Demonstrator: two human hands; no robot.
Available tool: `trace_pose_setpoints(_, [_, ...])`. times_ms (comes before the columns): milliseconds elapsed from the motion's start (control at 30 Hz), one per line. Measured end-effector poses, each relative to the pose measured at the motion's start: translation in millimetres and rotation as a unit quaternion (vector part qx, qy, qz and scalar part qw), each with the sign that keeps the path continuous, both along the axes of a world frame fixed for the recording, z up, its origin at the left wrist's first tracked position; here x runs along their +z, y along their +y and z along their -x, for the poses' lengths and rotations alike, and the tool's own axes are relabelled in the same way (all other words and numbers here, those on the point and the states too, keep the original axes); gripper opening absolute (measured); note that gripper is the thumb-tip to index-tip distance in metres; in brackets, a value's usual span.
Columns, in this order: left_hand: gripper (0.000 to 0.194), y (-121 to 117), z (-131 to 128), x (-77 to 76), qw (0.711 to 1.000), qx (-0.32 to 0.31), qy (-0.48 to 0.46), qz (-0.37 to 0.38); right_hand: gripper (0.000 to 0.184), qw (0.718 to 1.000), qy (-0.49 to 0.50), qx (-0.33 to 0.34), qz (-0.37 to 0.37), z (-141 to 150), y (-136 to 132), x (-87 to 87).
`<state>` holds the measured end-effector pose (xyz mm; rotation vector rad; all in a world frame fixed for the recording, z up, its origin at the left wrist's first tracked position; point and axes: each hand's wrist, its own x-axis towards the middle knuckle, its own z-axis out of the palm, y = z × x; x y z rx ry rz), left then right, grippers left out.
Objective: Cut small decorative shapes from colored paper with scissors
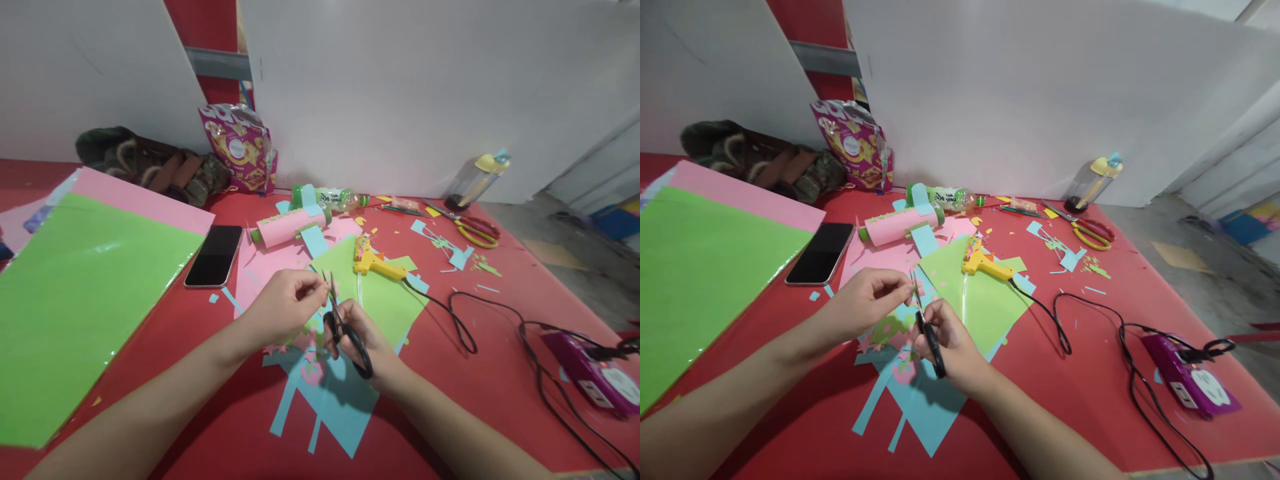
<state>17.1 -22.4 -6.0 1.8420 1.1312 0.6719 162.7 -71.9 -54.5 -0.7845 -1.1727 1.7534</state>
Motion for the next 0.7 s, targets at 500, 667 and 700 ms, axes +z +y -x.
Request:
trace_pose_setpoints(500, [0.028, -6, -7, -5.7, 0.997, 0.041, -0.054, 0.026, 0.04, 1.0, 0.004, -0.014, -0.003, 1, 0, 0.2])
trace_pose_setpoints(667, [0.026, -8, -10, -10.5, 0.995, 0.057, -0.077, 0.035, 0.039, 1.0, 0.006, -0.022, -0.011, 1, 0, 1.1])
trace_pose_setpoints(700, [0.026, -8, -11, -10.8, 0.994, 0.059, -0.084, 0.036, 0.039, 1.0, 0.008, -0.023, -0.01, 1, 0, 1.3])
